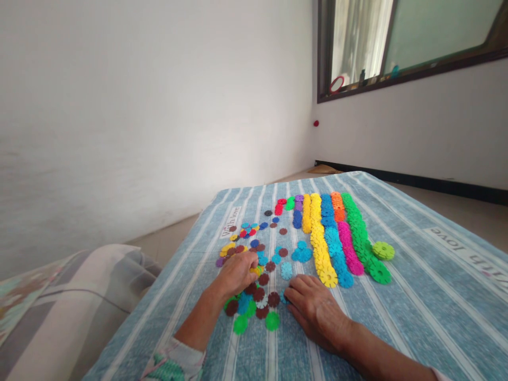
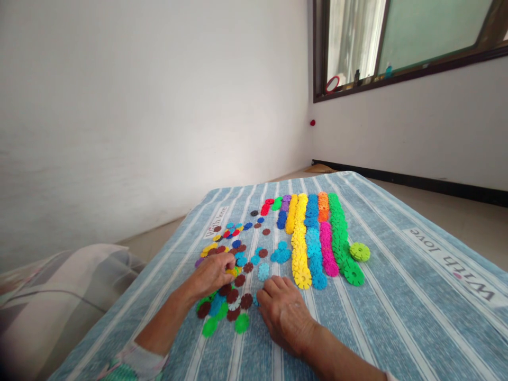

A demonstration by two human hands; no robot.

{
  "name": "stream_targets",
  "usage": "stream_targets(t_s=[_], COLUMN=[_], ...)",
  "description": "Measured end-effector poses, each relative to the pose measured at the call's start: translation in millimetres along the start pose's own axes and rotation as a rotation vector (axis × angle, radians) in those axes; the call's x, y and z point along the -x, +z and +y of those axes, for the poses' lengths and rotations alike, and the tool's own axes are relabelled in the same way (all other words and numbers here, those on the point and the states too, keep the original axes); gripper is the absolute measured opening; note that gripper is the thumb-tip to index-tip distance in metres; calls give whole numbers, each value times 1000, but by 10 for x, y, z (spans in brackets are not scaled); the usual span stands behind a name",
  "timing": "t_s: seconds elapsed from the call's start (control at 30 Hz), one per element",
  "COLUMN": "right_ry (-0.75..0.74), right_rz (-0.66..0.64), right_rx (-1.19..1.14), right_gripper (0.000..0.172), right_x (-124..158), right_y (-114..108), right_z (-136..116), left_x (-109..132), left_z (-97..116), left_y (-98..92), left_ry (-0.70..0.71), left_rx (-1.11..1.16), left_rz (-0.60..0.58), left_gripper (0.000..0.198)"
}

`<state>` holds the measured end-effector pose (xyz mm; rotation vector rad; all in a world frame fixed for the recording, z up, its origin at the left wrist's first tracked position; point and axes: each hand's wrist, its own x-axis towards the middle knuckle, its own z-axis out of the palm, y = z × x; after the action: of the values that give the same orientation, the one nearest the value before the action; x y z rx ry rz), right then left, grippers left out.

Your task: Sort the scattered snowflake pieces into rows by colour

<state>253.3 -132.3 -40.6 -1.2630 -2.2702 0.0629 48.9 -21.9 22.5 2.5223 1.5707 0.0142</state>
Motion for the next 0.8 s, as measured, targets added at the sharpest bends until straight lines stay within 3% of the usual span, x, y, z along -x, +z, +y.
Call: stream_targets(t_s=[0.8], right_ry=[15], right_rz=[-34], right_rx=[3], right_gripper=[5], right_x=[-4], right_y=[3], right_z=[4], left_x=[29], left_z=[58], left_y=[-15], left_ry=[45], left_rx=[-110], left_rz=[28], left_gripper=[8])
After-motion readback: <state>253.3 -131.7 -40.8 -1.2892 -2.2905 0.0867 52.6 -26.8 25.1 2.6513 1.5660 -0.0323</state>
